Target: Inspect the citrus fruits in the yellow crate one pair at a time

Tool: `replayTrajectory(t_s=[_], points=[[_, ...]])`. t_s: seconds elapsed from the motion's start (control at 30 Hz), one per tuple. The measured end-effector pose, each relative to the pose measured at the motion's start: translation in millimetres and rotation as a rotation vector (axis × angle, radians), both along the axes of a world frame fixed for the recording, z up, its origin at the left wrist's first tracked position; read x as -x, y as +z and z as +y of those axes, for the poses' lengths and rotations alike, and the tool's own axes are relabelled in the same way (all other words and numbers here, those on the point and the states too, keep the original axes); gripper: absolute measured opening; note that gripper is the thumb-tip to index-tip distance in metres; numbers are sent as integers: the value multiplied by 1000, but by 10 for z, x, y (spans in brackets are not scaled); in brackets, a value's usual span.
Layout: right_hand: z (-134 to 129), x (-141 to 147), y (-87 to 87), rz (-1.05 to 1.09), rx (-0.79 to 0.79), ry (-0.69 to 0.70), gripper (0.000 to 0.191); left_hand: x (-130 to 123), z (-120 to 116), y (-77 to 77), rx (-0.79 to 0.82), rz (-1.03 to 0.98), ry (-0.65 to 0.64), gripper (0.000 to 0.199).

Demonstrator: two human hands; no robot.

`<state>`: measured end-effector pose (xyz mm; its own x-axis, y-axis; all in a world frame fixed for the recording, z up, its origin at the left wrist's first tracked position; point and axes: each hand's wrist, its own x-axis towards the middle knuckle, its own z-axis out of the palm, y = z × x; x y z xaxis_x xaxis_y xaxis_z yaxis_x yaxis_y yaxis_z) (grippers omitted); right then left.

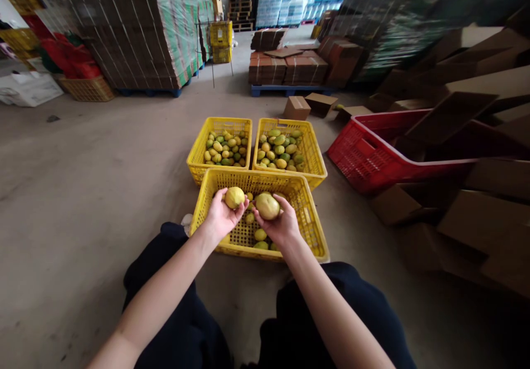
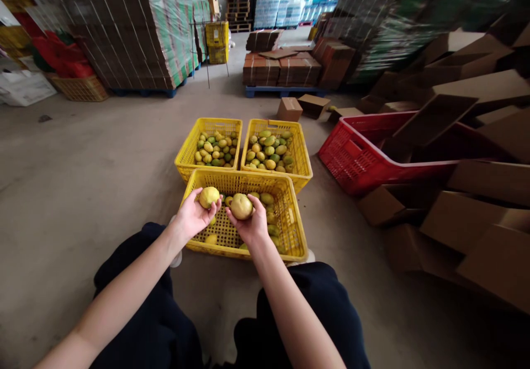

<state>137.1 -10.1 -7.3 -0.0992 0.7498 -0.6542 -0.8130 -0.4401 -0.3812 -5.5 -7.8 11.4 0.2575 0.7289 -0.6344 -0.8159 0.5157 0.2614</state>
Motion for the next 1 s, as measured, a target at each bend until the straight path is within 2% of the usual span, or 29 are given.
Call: replayTrajectory(t_s=[0.27,0.5,0.63,0.7,0.77,0.83,0.93,1.0], points=[[29,19,-22,-1,53,-19,19,-37,18,-34,31,48,50,32],[27,1,-5,-55,54,32,9,-56,27,-51,46,130,65,25],[25,16,-20,-56,7,54,2,-53,35,-58,39,111,48,30],[22,20,-36,-79,-65,33,14,-48,32,-66,0,110,62,32],[17,16,-57,-128,-172,9,33,-46,19,-73,-86,151,104,22],[14,6,-80,-204,-280,-3,47,-50,-5,-71,-243,243,143,11],[6,-12,-105,-398,-424,-22,57,-60,-55,-55,-551,507,144,30],[-6,-22,-103,-595,-561,-37,56,-65,-86,-49,-728,735,136,37]])
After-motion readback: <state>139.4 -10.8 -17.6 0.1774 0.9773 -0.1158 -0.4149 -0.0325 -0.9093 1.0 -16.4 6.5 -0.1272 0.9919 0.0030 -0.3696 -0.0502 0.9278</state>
